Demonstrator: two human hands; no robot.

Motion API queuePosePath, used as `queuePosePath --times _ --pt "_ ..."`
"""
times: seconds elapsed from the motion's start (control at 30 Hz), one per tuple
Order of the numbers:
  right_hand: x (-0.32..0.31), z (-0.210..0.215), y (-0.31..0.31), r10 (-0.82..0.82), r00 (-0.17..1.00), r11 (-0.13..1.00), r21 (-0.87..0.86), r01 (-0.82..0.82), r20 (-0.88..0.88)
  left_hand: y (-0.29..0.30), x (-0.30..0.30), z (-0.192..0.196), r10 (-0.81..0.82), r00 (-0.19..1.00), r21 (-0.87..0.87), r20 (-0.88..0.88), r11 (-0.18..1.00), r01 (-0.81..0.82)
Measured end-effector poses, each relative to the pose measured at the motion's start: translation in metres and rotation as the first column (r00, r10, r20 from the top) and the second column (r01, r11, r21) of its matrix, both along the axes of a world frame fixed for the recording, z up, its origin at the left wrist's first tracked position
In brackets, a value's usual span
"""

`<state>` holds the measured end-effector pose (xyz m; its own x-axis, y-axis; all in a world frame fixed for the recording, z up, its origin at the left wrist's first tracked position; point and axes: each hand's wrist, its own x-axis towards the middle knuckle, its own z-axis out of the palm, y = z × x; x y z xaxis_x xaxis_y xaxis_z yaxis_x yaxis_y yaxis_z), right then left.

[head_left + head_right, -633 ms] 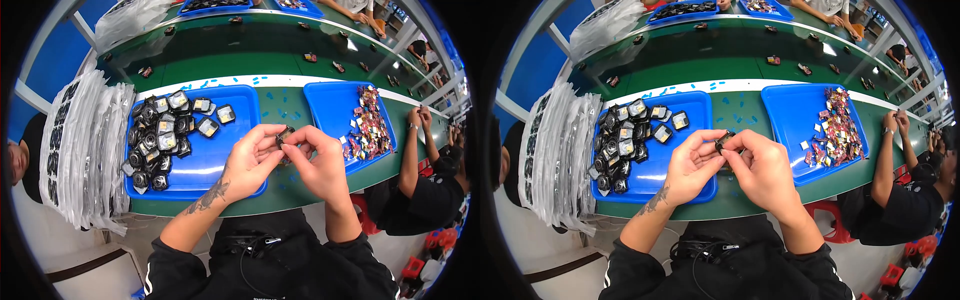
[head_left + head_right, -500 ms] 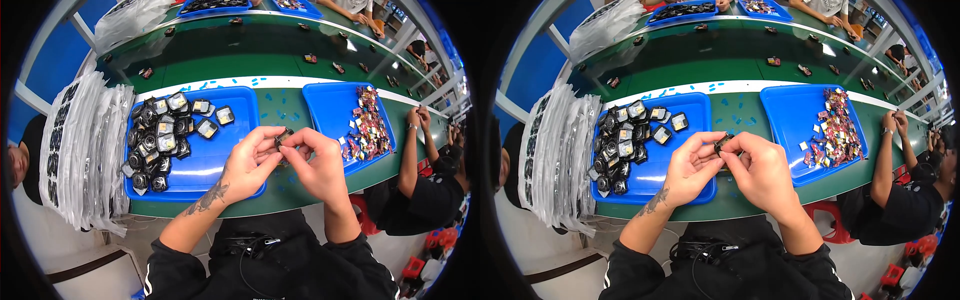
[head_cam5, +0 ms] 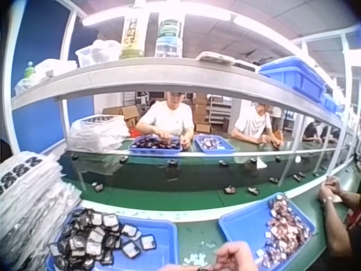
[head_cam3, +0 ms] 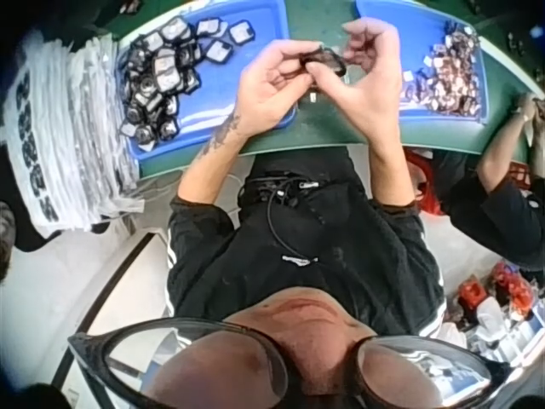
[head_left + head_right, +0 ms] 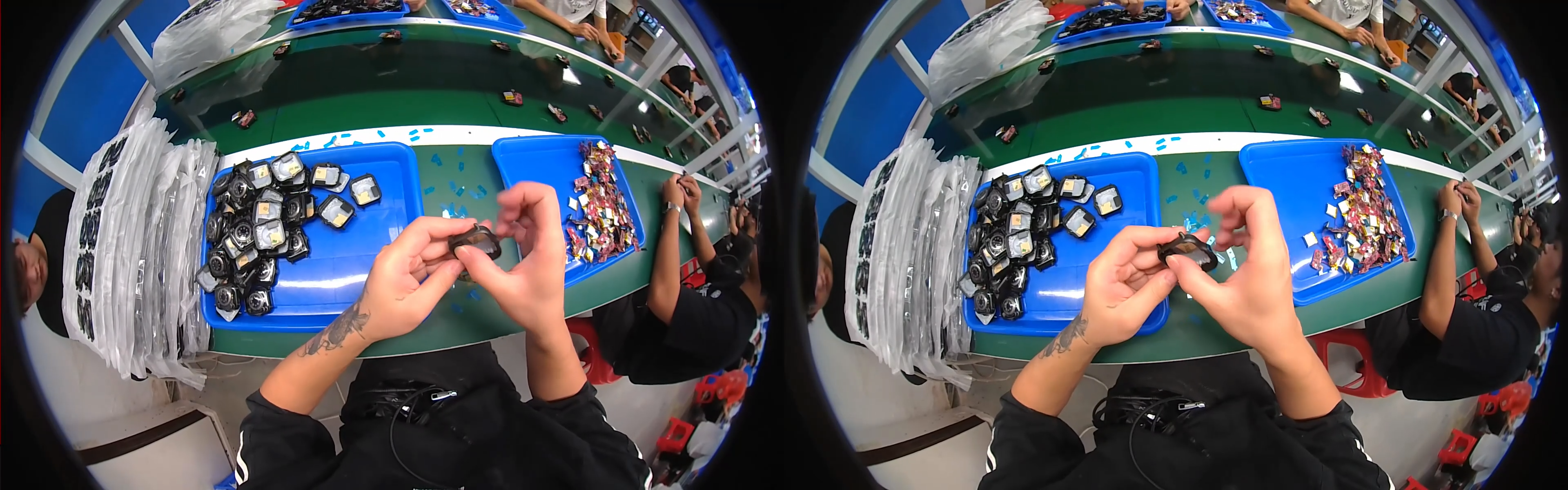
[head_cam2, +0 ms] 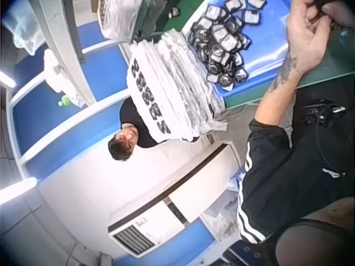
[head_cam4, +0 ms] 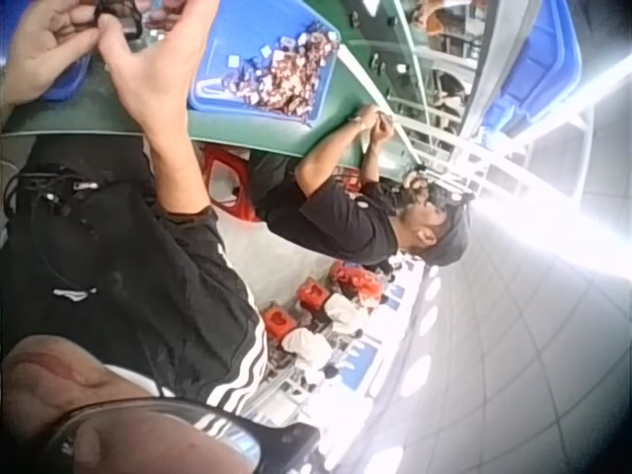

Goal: Assembling small electronic modules, likely smartwatch components, by attaching yellow flexible connectors to screen units.

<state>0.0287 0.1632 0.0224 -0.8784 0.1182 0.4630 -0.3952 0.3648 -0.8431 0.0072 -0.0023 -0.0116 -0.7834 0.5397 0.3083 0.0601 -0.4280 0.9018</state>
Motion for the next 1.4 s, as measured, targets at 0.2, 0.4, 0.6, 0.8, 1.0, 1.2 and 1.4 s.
queuePosePath --times 0.2,0.4,0.6,0.8,1.0,1.2,1.4 --pt "0.000 0.004 -0.005 0.287 0.934 0.882 -0.440 -0.170 0.214 0.000 0.001 0.000 0.021 0.999 -0.017 -0.025 1.000 -0.021" --pt "-0.001 -0.003 -0.006 0.323 0.929 0.856 -0.476 -0.203 0.184 0.002 -0.001 0.001 0.073 0.986 -0.048 -0.149 0.996 -0.081" --pt "0.000 -0.008 -0.007 0.223 0.954 0.915 -0.380 -0.135 0.199 0.004 -0.001 0.000 0.092 0.995 0.009 -0.022 0.996 -0.092" --pt "0.015 -0.019 0.005 0.235 0.950 0.813 -0.578 -0.075 0.207 0.006 -0.004 0.008 0.185 0.974 0.056 0.131 0.979 -0.194" --pt "0.020 -0.018 0.006 0.256 0.928 0.831 -0.552 -0.068 0.271 0.004 -0.007 -0.003 0.260 0.956 -0.023 -0.133 0.964 -0.266" --pt "0.025 -0.006 0.008 0.283 0.915 0.848 -0.521 -0.100 0.286 0.005 -0.005 0.004 0.312 0.686 -0.197 -0.657 0.807 -0.556" --pt "0.023 -0.005 0.014 0.311 0.934 0.827 -0.534 -0.175 0.175 0.004 -0.004 0.002 0.317 0.681 -0.195 -0.660 0.803 -0.563"
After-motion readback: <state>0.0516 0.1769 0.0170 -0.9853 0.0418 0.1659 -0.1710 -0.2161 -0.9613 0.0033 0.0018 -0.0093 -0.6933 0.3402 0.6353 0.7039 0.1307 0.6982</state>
